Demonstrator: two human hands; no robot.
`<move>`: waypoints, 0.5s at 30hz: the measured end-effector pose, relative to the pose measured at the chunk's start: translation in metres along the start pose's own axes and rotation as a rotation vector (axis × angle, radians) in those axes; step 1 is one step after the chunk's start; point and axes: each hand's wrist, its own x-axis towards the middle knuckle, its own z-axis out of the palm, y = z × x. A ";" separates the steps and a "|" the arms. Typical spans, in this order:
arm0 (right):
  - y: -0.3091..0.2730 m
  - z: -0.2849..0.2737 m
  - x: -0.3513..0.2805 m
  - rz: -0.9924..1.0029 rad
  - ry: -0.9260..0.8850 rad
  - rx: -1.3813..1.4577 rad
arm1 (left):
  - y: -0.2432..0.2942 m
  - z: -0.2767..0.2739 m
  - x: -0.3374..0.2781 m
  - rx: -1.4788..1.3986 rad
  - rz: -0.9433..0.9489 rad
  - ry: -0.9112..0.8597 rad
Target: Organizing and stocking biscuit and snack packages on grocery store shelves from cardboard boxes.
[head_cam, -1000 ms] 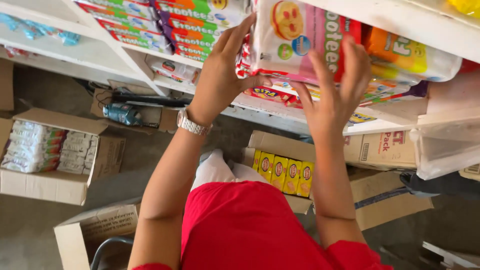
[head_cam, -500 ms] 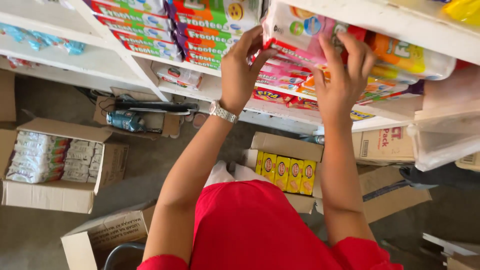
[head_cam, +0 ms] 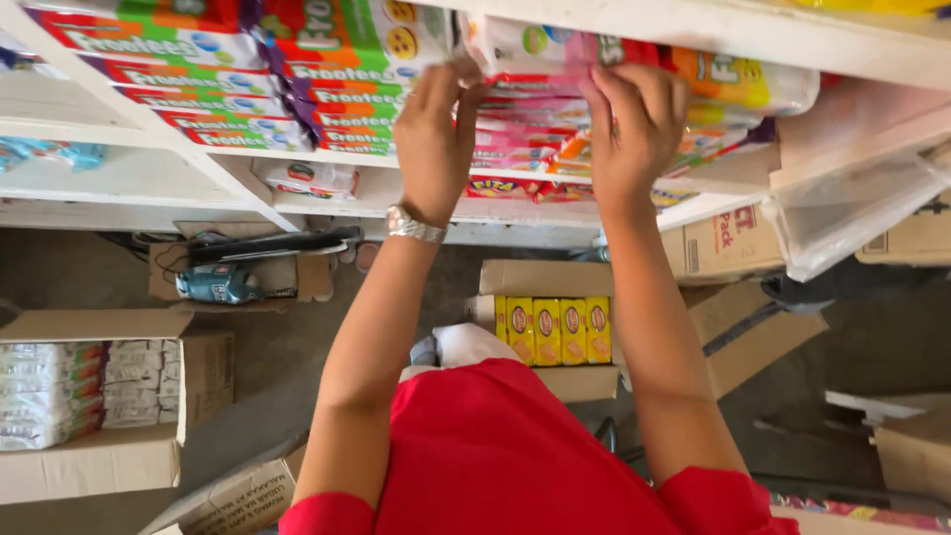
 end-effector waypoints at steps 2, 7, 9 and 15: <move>0.002 0.000 0.001 -0.011 0.000 -0.010 | -0.004 0.005 0.001 -0.027 0.031 0.011; 0.004 0.007 0.008 -0.022 -0.010 -0.071 | -0.020 0.022 0.011 0.077 0.054 0.014; 0.003 0.001 0.019 -0.015 -0.079 0.003 | -0.023 0.020 0.011 0.126 0.056 0.020; 0.001 -0.026 -0.009 0.235 0.057 0.210 | -0.033 0.024 0.022 0.254 0.065 0.016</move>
